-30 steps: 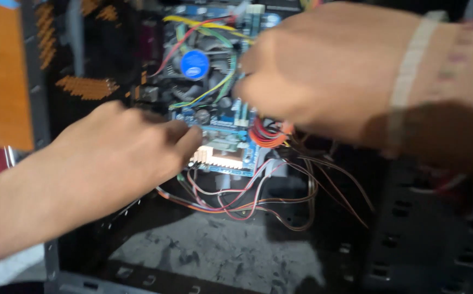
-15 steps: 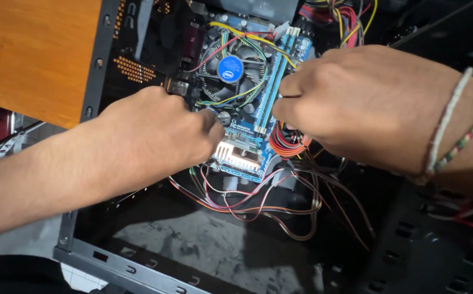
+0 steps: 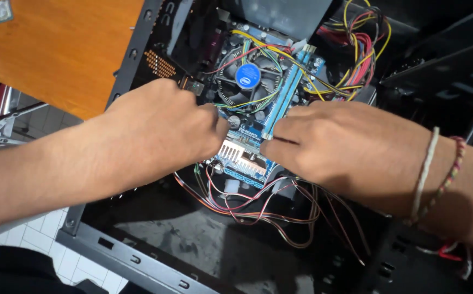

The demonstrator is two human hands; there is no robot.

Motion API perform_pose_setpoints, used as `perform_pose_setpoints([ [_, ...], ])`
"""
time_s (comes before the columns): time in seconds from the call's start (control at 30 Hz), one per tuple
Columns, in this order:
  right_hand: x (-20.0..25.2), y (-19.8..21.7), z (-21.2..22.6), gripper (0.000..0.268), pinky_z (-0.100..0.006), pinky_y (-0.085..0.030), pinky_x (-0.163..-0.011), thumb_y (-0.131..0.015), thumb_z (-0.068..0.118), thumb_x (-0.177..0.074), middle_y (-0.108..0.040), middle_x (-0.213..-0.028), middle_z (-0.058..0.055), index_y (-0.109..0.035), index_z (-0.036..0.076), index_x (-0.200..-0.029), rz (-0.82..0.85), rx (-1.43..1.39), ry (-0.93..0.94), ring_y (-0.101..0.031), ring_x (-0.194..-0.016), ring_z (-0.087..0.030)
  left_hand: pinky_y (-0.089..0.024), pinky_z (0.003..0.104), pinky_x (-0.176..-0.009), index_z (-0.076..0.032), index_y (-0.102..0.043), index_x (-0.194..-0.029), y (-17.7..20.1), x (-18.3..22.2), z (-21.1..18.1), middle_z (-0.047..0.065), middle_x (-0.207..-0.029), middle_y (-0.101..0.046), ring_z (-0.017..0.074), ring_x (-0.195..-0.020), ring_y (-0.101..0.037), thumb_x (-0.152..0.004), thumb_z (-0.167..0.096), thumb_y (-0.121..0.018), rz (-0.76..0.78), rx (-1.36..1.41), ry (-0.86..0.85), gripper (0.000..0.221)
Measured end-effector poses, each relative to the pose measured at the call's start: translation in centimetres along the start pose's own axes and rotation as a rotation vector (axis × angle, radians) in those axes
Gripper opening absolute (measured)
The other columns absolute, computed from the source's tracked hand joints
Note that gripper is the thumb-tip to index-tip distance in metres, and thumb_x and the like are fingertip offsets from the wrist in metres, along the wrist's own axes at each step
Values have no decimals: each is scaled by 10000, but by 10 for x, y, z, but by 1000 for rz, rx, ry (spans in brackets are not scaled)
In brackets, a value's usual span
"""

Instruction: Installing a graphics card into a motherboard slot inside a desktop computer case.

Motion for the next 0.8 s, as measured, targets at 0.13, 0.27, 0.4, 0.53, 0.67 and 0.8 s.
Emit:
perform_pose_setpoints([
  [0.13,0,2,0,44,-498,-531,-609,-562,110,-913,-624,-830,-74,-560,141,-883,12,-52,-31,-601,-735,-328,-525,432,-427,-169,-631,-881,-5,-1,-2,1,-732,-721,321,-556,-749,-836,-44,-683,33,-11,-18,142],
  [0.27,0,-1,-1,79,-539,-552,-624,-540,131,-936,-633,-865,-98,-576,143,-1006,84,-115,-68,-625,-766,-356,-524,427,-420,-171,-612,-821,-9,-1,-1,-24,-658,-700,320,-533,-733,-799,-11,-700,33,-24,-40,184],
  [0.4,-2,-3,5,116,-544,-530,-549,-538,104,-952,-580,-766,-84,-544,110,-1067,70,-109,-33,-595,-720,-355,-496,431,-399,-174,-589,-834,-9,-1,-1,-33,-644,-680,322,-510,-725,-828,-33,-667,34,-27,-44,162],
  [0.53,-5,-7,7,104,-532,-539,-545,-540,69,-936,-590,-751,-79,-512,110,-1027,83,-106,-50,-608,-722,-347,-506,437,-414,-180,-590,-859,-10,-1,-1,-36,-664,-691,321,-540,-739,-846,-75,-655,42,-31,-48,124],
  [0.67,-3,-13,7,106,-549,-567,-551,-552,87,-923,-614,-811,-80,-520,119,-1018,131,-76,-81,-625,-804,-363,-493,419,-412,-165,-597,-893,-13,-1,-2,-51,-642,-683,306,-528,-734,-849,-62,-668,70,-41,-57,132],
  [0.8,-2,-10,12,221,-486,-582,-618,-569,95,-969,-655,-846,-92,-612,6,-1166,-42,29,25,-639,-793,-339,-479,401,-405,-168,-600,-861,-12,-2,-3,-38,-630,-675,289,-505,-728,-793,-29,-710,45,-51,-51,190],
])
Point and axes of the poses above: each hand's wrist, its own x-axis away from the middle knuckle, its own y-axis out of the back of the hand, z = x × y, the point moved 6 cm from there along -x, towards the middle knuckle
